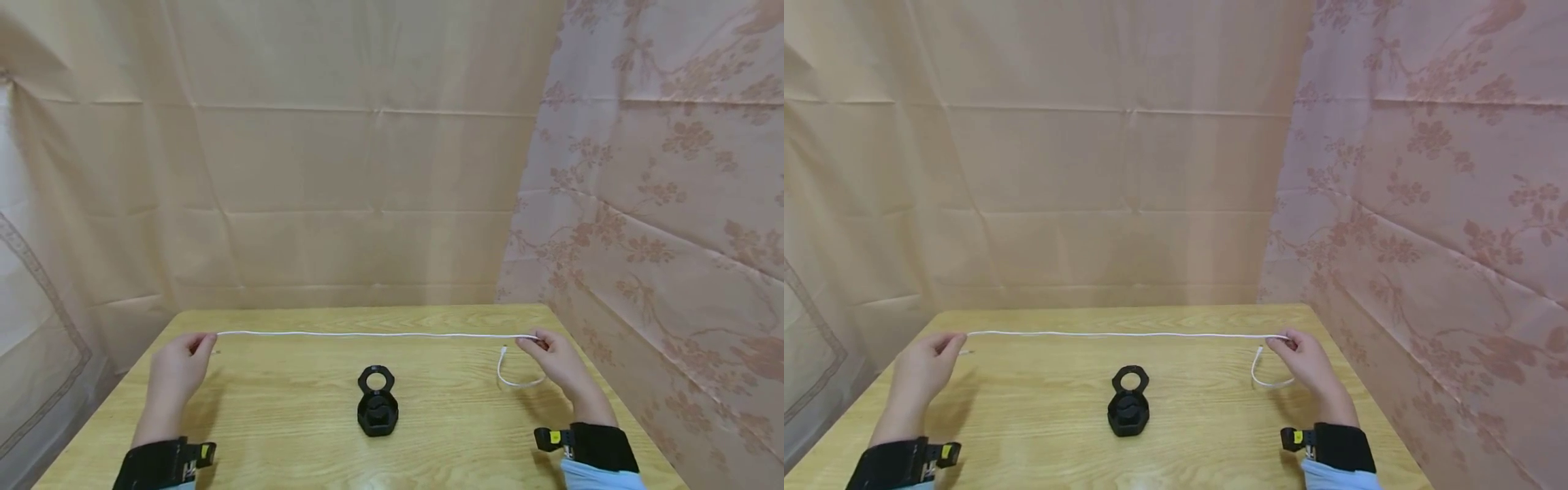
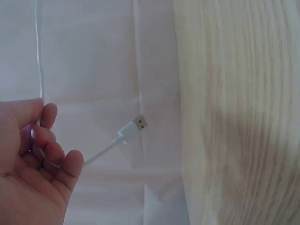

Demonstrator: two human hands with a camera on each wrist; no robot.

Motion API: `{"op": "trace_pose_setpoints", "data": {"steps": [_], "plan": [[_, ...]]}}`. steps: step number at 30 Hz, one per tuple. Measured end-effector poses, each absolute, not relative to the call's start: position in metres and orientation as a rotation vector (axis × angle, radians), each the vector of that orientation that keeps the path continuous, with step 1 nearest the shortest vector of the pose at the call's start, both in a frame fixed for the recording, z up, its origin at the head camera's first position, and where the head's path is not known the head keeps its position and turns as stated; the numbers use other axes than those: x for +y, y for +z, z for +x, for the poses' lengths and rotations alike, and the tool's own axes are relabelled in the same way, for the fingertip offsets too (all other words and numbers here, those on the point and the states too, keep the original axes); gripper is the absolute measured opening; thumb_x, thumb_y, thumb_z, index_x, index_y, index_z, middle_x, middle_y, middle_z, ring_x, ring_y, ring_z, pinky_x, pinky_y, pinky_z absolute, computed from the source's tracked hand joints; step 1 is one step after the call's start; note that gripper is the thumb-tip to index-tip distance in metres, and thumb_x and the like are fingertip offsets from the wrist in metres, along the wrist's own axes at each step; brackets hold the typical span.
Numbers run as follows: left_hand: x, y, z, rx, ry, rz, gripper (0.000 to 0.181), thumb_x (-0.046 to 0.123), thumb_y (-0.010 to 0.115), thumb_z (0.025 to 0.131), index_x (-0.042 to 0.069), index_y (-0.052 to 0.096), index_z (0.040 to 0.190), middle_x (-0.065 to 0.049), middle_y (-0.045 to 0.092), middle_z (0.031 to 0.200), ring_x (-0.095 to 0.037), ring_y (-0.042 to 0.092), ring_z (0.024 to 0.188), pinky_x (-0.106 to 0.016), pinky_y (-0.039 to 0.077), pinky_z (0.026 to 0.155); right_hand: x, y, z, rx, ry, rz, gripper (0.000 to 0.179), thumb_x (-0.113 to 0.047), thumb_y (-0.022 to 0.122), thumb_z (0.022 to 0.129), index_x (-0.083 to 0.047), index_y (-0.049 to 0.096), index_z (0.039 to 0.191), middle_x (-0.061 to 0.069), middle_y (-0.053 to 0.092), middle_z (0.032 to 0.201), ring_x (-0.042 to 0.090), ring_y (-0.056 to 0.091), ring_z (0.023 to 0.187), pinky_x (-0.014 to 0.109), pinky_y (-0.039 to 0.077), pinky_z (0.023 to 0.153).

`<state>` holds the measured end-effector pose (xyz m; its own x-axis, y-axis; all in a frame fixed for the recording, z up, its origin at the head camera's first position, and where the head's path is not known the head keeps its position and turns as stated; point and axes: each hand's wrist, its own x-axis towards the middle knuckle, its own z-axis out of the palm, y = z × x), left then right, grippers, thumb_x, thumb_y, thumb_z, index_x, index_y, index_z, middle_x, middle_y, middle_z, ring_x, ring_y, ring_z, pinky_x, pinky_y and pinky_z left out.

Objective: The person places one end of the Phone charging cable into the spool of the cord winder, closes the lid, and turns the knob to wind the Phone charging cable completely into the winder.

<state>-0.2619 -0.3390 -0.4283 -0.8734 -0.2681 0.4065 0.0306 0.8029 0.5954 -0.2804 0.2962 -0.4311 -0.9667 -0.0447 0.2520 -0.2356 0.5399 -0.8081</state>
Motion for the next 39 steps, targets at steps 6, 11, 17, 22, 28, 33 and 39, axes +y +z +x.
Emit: {"op": "trace_pose_setpoints", "data": {"steps": [6, 11, 17, 22, 28, 33, 39], "plan": [[-0.342, -0.425, -0.262, -2.412, -0.811, 0.234, 0.036, 0.026, 0.054, 0.106, -0.006, 0.072, 0.104, -0.019, 0.067, 0.089, -0.034, 0.059, 0.08, -0.043, 0.044, 0.066, 0.307, -0.427, -0.279, -2.543, 1.373, 0.218, 0.033, -0.029, 0.063, 0.103, 0.003, 0.065, 0.099, -0.003, 0.046, 0.074, 0.011, 0.041, 0.069, 0.028, 0.036, 0.06], [-0.353, -0.427, -0.257, -2.348, -0.797, 0.381, 0.037, 0.025, 0.053, 0.106, -0.007, 0.071, 0.103, -0.023, 0.064, 0.09, -0.038, 0.057, 0.083, -0.046, 0.041, 0.07, 0.314, -0.426, -0.281, -2.564, 1.287, 0.165, 0.041, -0.039, 0.061, 0.103, 0.001, 0.067, 0.106, -0.001, 0.052, 0.076, 0.014, 0.042, 0.07, 0.029, 0.037, 0.058], [-0.358, -0.428, -0.253, -2.364, -0.793, 0.384, 0.038, 0.024, 0.051, 0.106, -0.01, 0.069, 0.103, -0.025, 0.061, 0.089, -0.043, 0.056, 0.086, -0.055, 0.04, 0.08, 0.32, -0.428, -0.28, -2.582, 1.192, 0.114, 0.043, -0.043, 0.057, 0.104, -0.002, 0.069, 0.108, 0.006, 0.057, 0.082, 0.02, 0.045, 0.077, 0.032, 0.038, 0.062], [-0.355, -0.428, -0.251, -2.355, -0.782, 0.359, 0.035, 0.02, 0.053, 0.105, -0.011, 0.069, 0.101, -0.028, 0.063, 0.092, -0.047, 0.058, 0.089, -0.06, 0.041, 0.085, 0.319, -0.429, -0.279, -2.579, 1.19, 0.086, 0.046, -0.046, 0.056, 0.104, -0.002, 0.069, 0.108, 0.005, 0.058, 0.081, 0.02, 0.043, 0.072, 0.032, 0.037, 0.06], [-0.357, -0.43, -0.251, -2.382, -0.75, 0.368, 0.035, 0.02, 0.053, 0.105, -0.011, 0.068, 0.103, -0.029, 0.064, 0.093, -0.049, 0.059, 0.092, -0.061, 0.041, 0.086, 0.304, -0.429, -0.28, -2.53, 1.256, 0.13, 0.041, -0.04, 0.062, 0.103, -0.001, 0.072, 0.105, -0.001, 0.044, 0.066, 0.014, 0.034, 0.057, 0.03, 0.032, 0.05], [-0.357, -0.433, -0.255, -2.523, -0.736, 0.338, 0.04, 0.024, 0.05, 0.106, -0.011, 0.068, 0.111, -0.025, 0.07, 0.092, -0.048, 0.063, 0.092, -0.061, 0.046, 0.082, 0.281, -0.429, -0.284, -2.503, 1.374, 0.173, 0.04, -0.039, 0.062, 0.103, -0.002, 0.073, 0.109, 0.002, 0.058, 0.077, 0.015, 0.047, 0.069, 0.03, 0.041, 0.06], [-0.346, -0.438, -0.261, -2.683, -0.709, 0.21, 0.039, 0.022, 0.051, 0.105, -0.011, 0.067, 0.116, -0.026, 0.072, 0.099, -0.05, 0.063, 0.098, -0.063, 0.048, 0.085, 0.246, -0.437, -0.291, -2.489, 1.402, 0.322, 0.031, -0.026, 0.056, 0.107, -0.002, 0.073, 0.114, 0.012, 0.071, 0.113, 0.023, 0.06, 0.101, 0.035, 0.05, 0.085]]}}
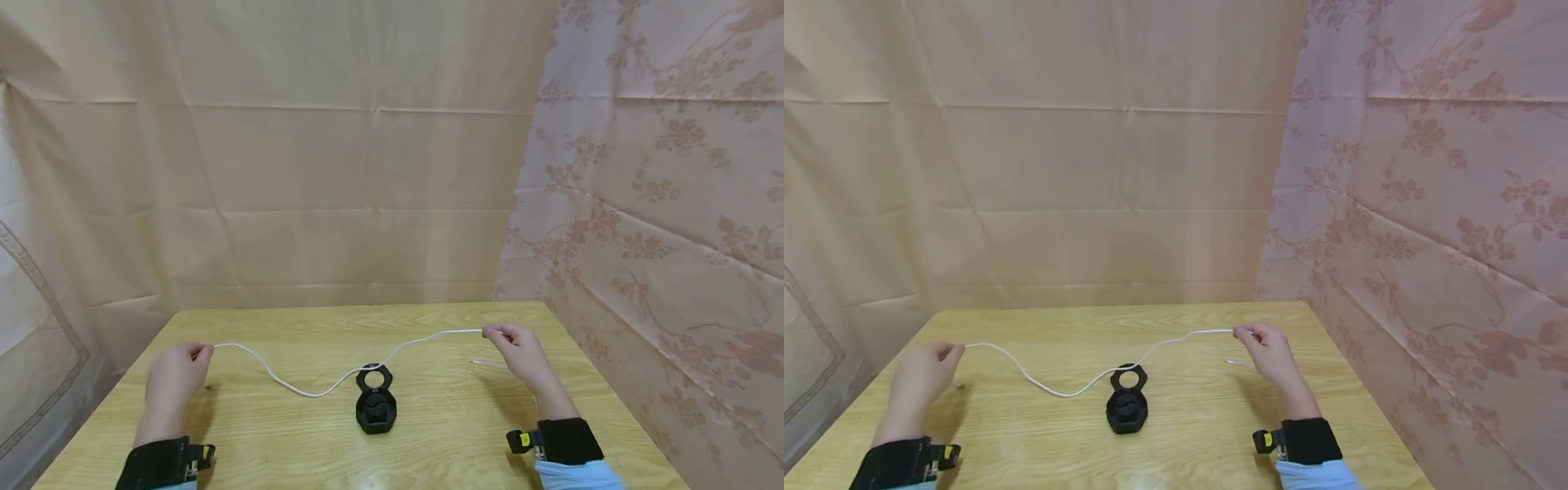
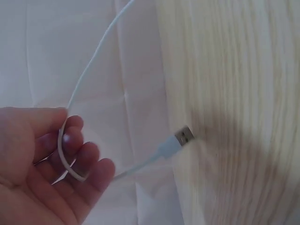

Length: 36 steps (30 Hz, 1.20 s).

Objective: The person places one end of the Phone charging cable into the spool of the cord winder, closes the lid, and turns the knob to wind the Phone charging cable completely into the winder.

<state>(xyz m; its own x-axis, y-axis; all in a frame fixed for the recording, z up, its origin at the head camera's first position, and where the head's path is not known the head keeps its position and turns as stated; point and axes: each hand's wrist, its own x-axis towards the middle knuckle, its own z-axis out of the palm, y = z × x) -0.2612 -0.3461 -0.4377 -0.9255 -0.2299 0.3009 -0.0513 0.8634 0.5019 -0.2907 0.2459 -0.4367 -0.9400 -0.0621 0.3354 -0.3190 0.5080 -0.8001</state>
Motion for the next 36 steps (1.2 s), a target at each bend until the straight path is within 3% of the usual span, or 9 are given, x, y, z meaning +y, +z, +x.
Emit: {"op": "trace_pose_setpoints", "data": {"steps": [3, 7, 11, 18, 22, 26, 30, 36], "plan": [[-0.34, -0.439, -0.263, -2.722, -0.74, 0.169, 0.038, 0.021, 0.052, 0.104, -0.013, 0.066, 0.117, -0.031, 0.068, 0.111, -0.052, 0.061, 0.104, -0.062, 0.048, 0.088, 0.229, -0.438, -0.292, -2.486, 1.448, 0.383, 0.029, -0.025, 0.056, 0.107, -0.003, 0.073, 0.114, 0.012, 0.07, 0.114, 0.025, 0.061, 0.101, 0.039, 0.05, 0.087], [-0.334, -0.441, -0.266, -2.769, -0.833, 0.112, 0.038, 0.02, 0.051, 0.105, -0.014, 0.064, 0.119, -0.031, 0.067, 0.112, -0.048, 0.062, 0.102, -0.059, 0.05, 0.085, 0.213, -0.437, -0.291, -2.469, 1.511, 0.449, 0.026, -0.023, 0.057, 0.107, -0.004, 0.074, 0.112, 0.01, 0.071, 0.113, 0.028, 0.063, 0.106, 0.043, 0.05, 0.091], [-0.328, -0.441, -0.267, -2.821, -0.877, 0.07, 0.044, 0.027, 0.054, 0.105, -0.012, 0.063, 0.122, -0.031, 0.066, 0.115, -0.046, 0.063, 0.102, -0.058, 0.051, 0.083, 0.201, -0.437, -0.289, -2.448, 1.54, 0.513, 0.022, -0.019, 0.057, 0.106, -0.004, 0.074, 0.111, 0.009, 0.071, 0.112, 0.029, 0.063, 0.107, 0.039, 0.051, 0.09], [-0.308, -0.43, -0.264, -2.857, -0.841, -0.037, 0.056, 0.037, 0.057, 0.104, -0.013, 0.06, 0.128, -0.034, 0.061, 0.125, -0.052, 0.059, 0.112, -0.061, 0.048, 0.09, 0.181, -0.435, -0.286, -2.439, 1.549, 0.642, 0.021, -0.019, 0.059, 0.105, -0.005, 0.074, 0.108, 0.006, 0.071, 0.105, 0.019, 0.06, 0.091, 0.031, 0.05, 0.079], [-0.285, -0.422, -0.261, -2.77, -0.84, -0.114, 0.051, 0.035, 0.061, 0.103, -0.01, 0.063, 0.127, -0.032, 0.062, 0.126, -0.047, 0.063, 0.106, -0.06, 0.05, 0.088, 0.166, -0.431, -0.284, -2.441, 1.519, 0.73, 0.019, -0.022, 0.06, 0.105, -0.009, 0.074, 0.105, 0.001, 0.07, 0.097, 0.016, 0.057, 0.081, 0.029, 0.049, 0.072], [-0.254, -0.411, -0.255, -2.606, -0.853, -0.252, 0.038, 0.029, 0.068, 0.1, -0.004, 0.069, 0.119, -0.025, 0.066, 0.121, -0.03, 0.068, 0.084, -0.054, 0.054, 0.083, 0.151, -0.429, -0.279, -2.445, 1.485, 0.826, 0.018, -0.024, 0.061, 0.105, -0.013, 0.075, 0.106, 0.002, 0.067, 0.092, 0.017, 0.054, 0.074, 0.029, 0.047, 0.065], [-0.218, -0.403, -0.249, -2.484, -0.894, -0.459, 0.029, 0.027, 0.072, 0.098, 0.003, 0.072, 0.115, -0.013, 0.068, 0.118, -0.012, 0.058, 0.061, -0.041, 0.056, 0.07, 0.139, -0.428, -0.275, -2.439, 1.425, 0.899, 0.015, -0.022, 0.062, 0.104, -0.017, 0.076, 0.104, 0.0, 0.064, 0.089, 0.016, 0.054, 0.073, 0.027, 0.047, 0.062], [-0.17, -0.402, -0.242, -2.47, -0.958, -0.791, 0.027, 0.031, 0.069, 0.1, 0.012, 0.071, 0.118, 0.0, 0.068, 0.119, -0.011, 0.061, 0.087, -0.036, 0.054, 0.077, 0.124, -0.429, -0.271, -2.41, 1.378, 0.987, 0.012, -0.02, 0.066, 0.101, -0.017, 0.078, 0.102, -0.006, 0.062, 0.087, 0.011, 0.054, 0.071, 0.027, 0.048, 0.061]]}}
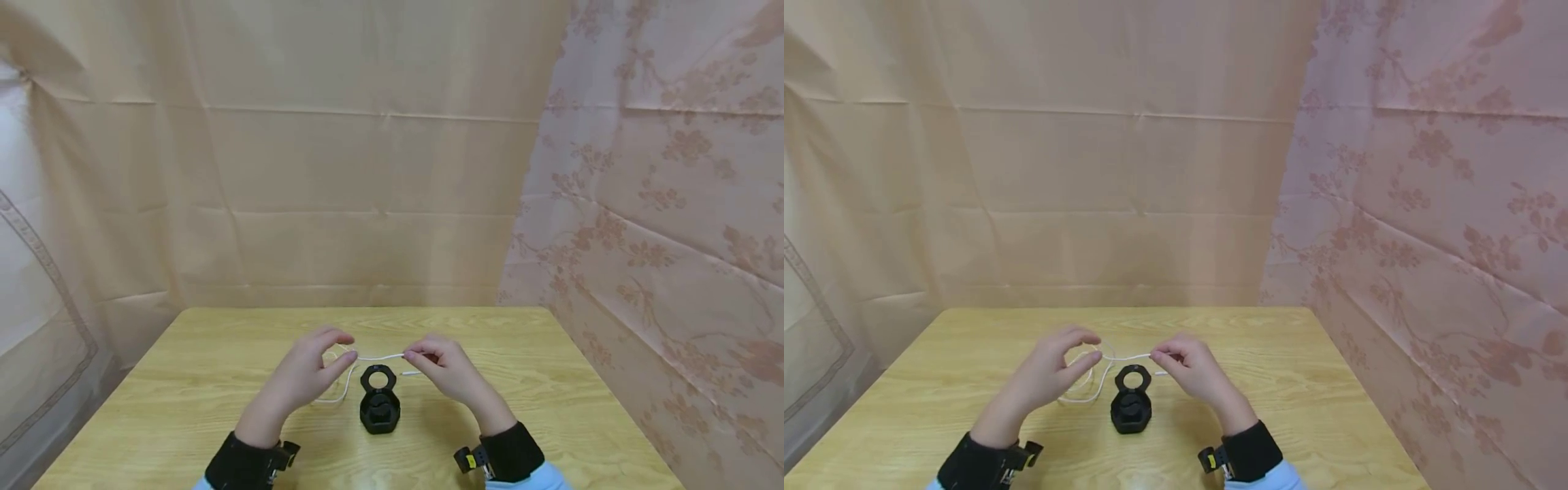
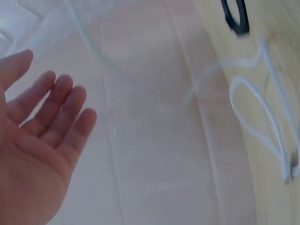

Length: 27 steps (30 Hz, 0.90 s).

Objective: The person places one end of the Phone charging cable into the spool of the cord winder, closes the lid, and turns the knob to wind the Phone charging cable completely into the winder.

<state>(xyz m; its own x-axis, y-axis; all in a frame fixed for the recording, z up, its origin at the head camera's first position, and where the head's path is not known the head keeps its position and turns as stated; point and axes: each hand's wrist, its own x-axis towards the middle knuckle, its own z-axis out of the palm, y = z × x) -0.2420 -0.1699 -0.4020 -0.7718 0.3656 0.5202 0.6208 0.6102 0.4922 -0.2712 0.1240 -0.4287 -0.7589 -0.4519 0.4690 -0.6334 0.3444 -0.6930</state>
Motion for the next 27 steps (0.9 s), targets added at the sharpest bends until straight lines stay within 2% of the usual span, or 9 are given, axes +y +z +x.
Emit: {"op": "trace_pose_setpoints", "data": {"steps": [2, 6, 11, 15, 21, 27], "plan": [[-0.158, -0.405, -0.243, -2.492, -0.998, -0.885, 0.026, 0.031, 0.066, 0.101, 0.012, 0.071, 0.119, -0.001, 0.068, 0.119, -0.015, 0.063, 0.097, -0.037, 0.055, 0.078, 0.122, -0.429, -0.269, -2.412, 1.389, 1.008, 0.012, -0.021, 0.067, 0.101, -0.017, 0.078, 0.101, -0.006, 0.061, 0.085, 0.011, 0.053, 0.07, 0.026, 0.048, 0.06], [-0.144, -0.414, -0.25, -2.561, -1.082, -0.99, 0.028, 0.033, 0.061, 0.104, 0.011, 0.069, 0.121, 0.002, 0.069, 0.112, -0.015, 0.064, 0.102, -0.035, 0.056, 0.078, 0.122, -0.43, -0.267, -2.412, 1.372, 1.052, 0.012, -0.023, 0.066, 0.101, -0.019, 0.078, 0.102, -0.006, 0.058, 0.083, 0.011, 0.052, 0.071, 0.025, 0.046, 0.061], [-0.146, -0.423, -0.257, -2.644, -1.166, -0.963, 0.033, 0.038, 0.06, 0.104, 0.011, 0.071, 0.12, 0.009, 0.065, 0.086, -0.008, 0.059, 0.075, -0.03, 0.051, 0.068, 0.124, -0.428, -0.267, -2.353, 1.248, 1.174, 0.011, -0.017, 0.068, 0.1, -0.02, 0.079, 0.099, -0.009, 0.056, 0.081, 0.009, 0.05, 0.07, 0.024, 0.043, 0.06], [-0.153, -0.428, -0.262, -2.665, -1.203, -0.979, 0.025, 0.038, 0.061, 0.104, 0.018, 0.076, 0.105, 0.01, 0.058, 0.072, -0.007, 0.049, 0.061, -0.028, 0.044, 0.058, 0.125, -0.423, -0.267, -2.328, 1.159, 1.21, 0.01, -0.016, 0.069, 0.099, -0.02, 0.079, 0.099, -0.012, 0.056, 0.081, 0.007, 0.051, 0.07, 0.024, 0.045, 0.059], [-0.168, -0.432, -0.269, -2.708, -1.107, -0.941, 0.02, 0.041, 0.065, 0.101, 0.029, 0.076, 0.089, 0.015, 0.059, 0.072, -0.005, 0.05, 0.063, -0.027, 0.044, 0.06, 0.133, -0.419, -0.266, -2.404, 1.046, 1.119, 0.01, -0.022, 0.07, 0.099, -0.02, 0.08, 0.101, -0.015, 0.057, 0.083, 0.006, 0.051, 0.072, 0.025, 0.047, 0.061], [-0.184, -0.433, -0.27, -2.752, -0.979, -0.897, 0.021, 0.041, 0.062, 0.102, 0.028, 0.077, 0.093, 0.016, 0.063, 0.079, -0.005, 0.054, 0.069, -0.03, 0.046, 0.066, 0.146, -0.421, -0.266, -2.5, 0.988, 1.039, 0.011, -0.022, 0.07, 0.099, -0.021, 0.08, 0.102, -0.015, 0.052, 0.079, 0.007, 0.047, 0.067, 0.024, 0.043, 0.058]]}}
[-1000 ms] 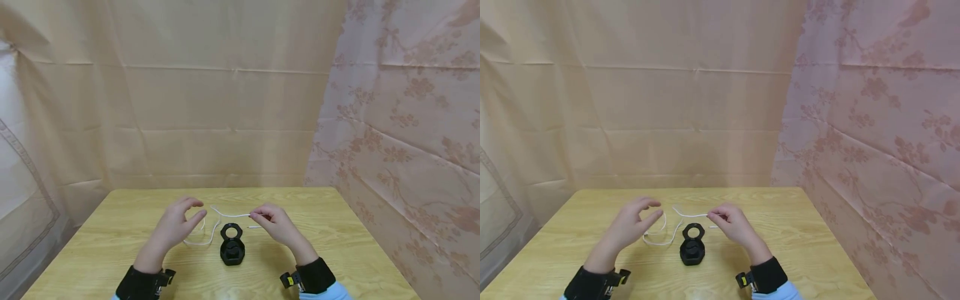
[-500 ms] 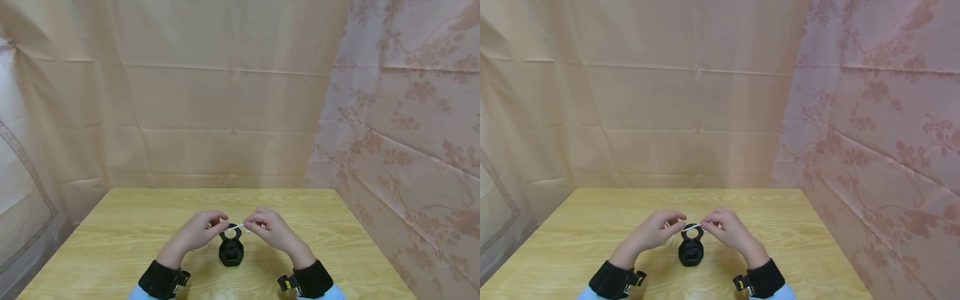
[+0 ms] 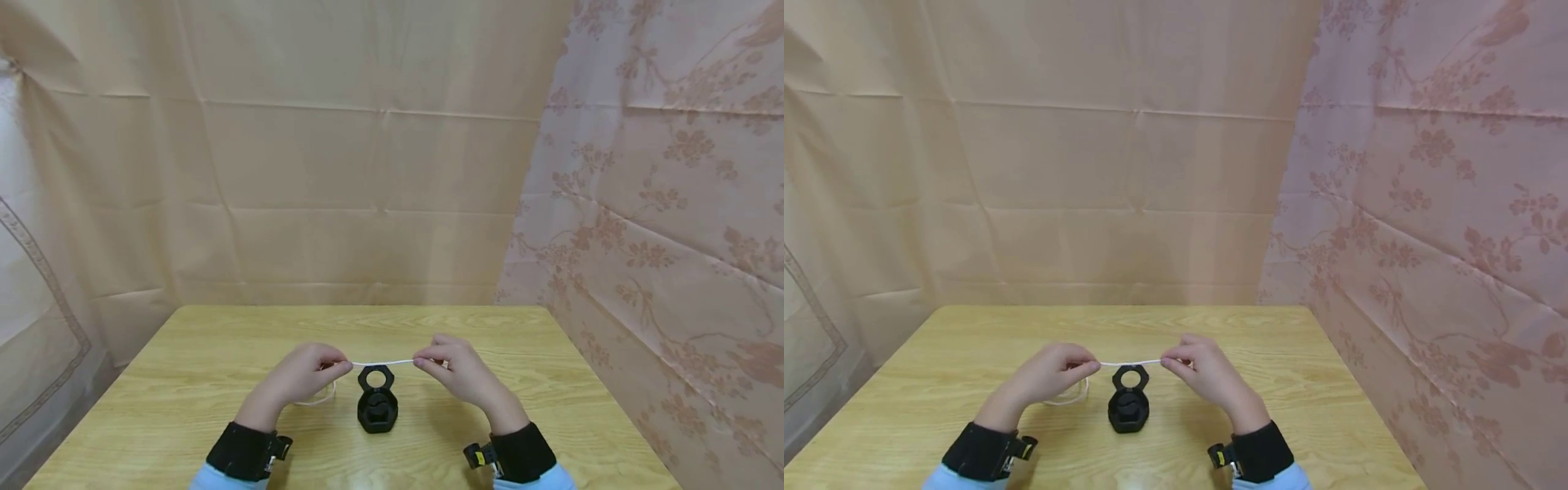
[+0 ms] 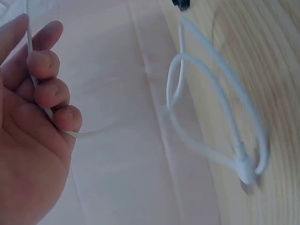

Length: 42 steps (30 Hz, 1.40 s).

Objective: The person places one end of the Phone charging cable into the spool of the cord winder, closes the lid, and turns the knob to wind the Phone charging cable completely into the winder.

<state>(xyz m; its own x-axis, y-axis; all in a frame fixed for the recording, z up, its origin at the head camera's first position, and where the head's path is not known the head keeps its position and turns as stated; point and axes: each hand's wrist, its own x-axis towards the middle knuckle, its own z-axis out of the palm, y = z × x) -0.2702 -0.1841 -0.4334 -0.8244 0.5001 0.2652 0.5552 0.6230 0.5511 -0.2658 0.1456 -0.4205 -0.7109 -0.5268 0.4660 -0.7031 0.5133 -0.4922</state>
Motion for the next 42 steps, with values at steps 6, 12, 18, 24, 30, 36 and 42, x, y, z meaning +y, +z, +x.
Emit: {"op": "trace_pose_setpoints", "data": {"steps": [6, 12, 18, 24, 30, 36, 42], "plan": [[-0.205, -0.432, -0.272, -2.708, -0.928, -0.848, 0.023, 0.035, 0.061, 0.104, 0.024, 0.078, 0.093, 0.015, 0.065, 0.082, -0.004, 0.054, 0.068, -0.029, 0.047, 0.065, 0.162, -0.42, -0.269, -2.521, 0.929, 0.976, 0.012, -0.021, 0.07, 0.098, -0.019, 0.081, 0.102, -0.015, 0.052, 0.081, 0.006, 0.046, 0.067, 0.024, 0.042, 0.057], [-0.215, -0.429, -0.27, -2.641, -0.881, -0.812, 0.016, 0.027, 0.065, 0.102, 0.019, 0.079, 0.099, 0.012, 0.06, 0.082, -0.005, 0.05, 0.07, -0.027, 0.047, 0.062, 0.175, -0.424, -0.273, -2.525, 0.876, 0.906, 0.01, -0.018, 0.071, 0.098, -0.018, 0.081, 0.101, -0.014, 0.05, 0.079, 0.005, 0.044, 0.065, 0.024, 0.041, 0.056], [-0.211, -0.424, -0.266, -2.591, -0.835, -0.802, 0.014, 0.025, 0.067, 0.101, 0.018, 0.079, 0.1, 0.016, 0.051, 0.078, -0.006, 0.045, 0.069, -0.026, 0.043, 0.06, 0.178, -0.425, -0.275, -2.524, 0.884, 0.873, 0.011, -0.019, 0.07, 0.098, -0.017, 0.081, 0.101, -0.015, 0.05, 0.077, 0.005, 0.044, 0.064, 0.025, 0.042, 0.056], [-0.206, -0.423, -0.264, -2.516, -0.793, -0.802, 0.007, 0.02, 0.073, 0.097, 0.017, 0.08, 0.095, 0.016, 0.048, 0.075, -0.006, 0.044, 0.069, -0.025, 0.042, 0.059, 0.179, -0.426, -0.276, -2.497, 0.854, 0.87, 0.007, -0.02, 0.071, 0.098, -0.02, 0.079, 0.097, -0.017, 0.052, 0.078, 0.004, 0.048, 0.069, 0.025, 0.043, 0.058], [-0.201, -0.424, -0.264, -2.461, -0.784, -0.829, 0.005, 0.019, 0.075, 0.095, 0.019, 0.08, 0.093, 0.017, 0.046, 0.074, -0.006, 0.044, 0.069, -0.024, 0.041, 0.058, 0.178, -0.427, -0.276, -2.512, 0.836, 0.858, 0.008, -0.025, 0.074, 0.096, -0.018, 0.077, 0.098, -0.014, 0.061, 0.084, 0.004, 0.052, 0.07, 0.025, 0.047, 0.06], [-0.197, -0.423, -0.262, -2.453, -0.831, -0.88, 0.005, 0.016, 0.076, 0.094, 0.018, 0.081, 0.093, 0.018, 0.046, 0.073, -0.004, 0.044, 0.068, -0.024, 0.042, 0.057, 0.175, -0.425, -0.274, -2.602, 0.817, 0.893, 0.031, -0.044, 0.07, 0.096, -0.016, 0.077, 0.108, -0.011, 0.064, 0.086, 0.003, 0.054, 0.07, 0.026, 0.05, 0.064], [-0.197, -0.423, -0.26, -2.487, -0.902, -0.872, 0.007, 0.017, 0.074, 0.096, 0.019, 0.08, 0.095, 0.016, 0.048, 0.075, -0.005, 0.045, 0.068, -0.024, 0.042, 0.057, 0.178, -0.426, -0.276, -2.605, 0.759, 0.965, 0.015, -0.032, 0.072, 0.097, -0.02, 0.079, 0.099, -0.017, 0.064, 0.08, 0.001, 0.049, 0.062, 0.024, 0.046, 0.057]]}}
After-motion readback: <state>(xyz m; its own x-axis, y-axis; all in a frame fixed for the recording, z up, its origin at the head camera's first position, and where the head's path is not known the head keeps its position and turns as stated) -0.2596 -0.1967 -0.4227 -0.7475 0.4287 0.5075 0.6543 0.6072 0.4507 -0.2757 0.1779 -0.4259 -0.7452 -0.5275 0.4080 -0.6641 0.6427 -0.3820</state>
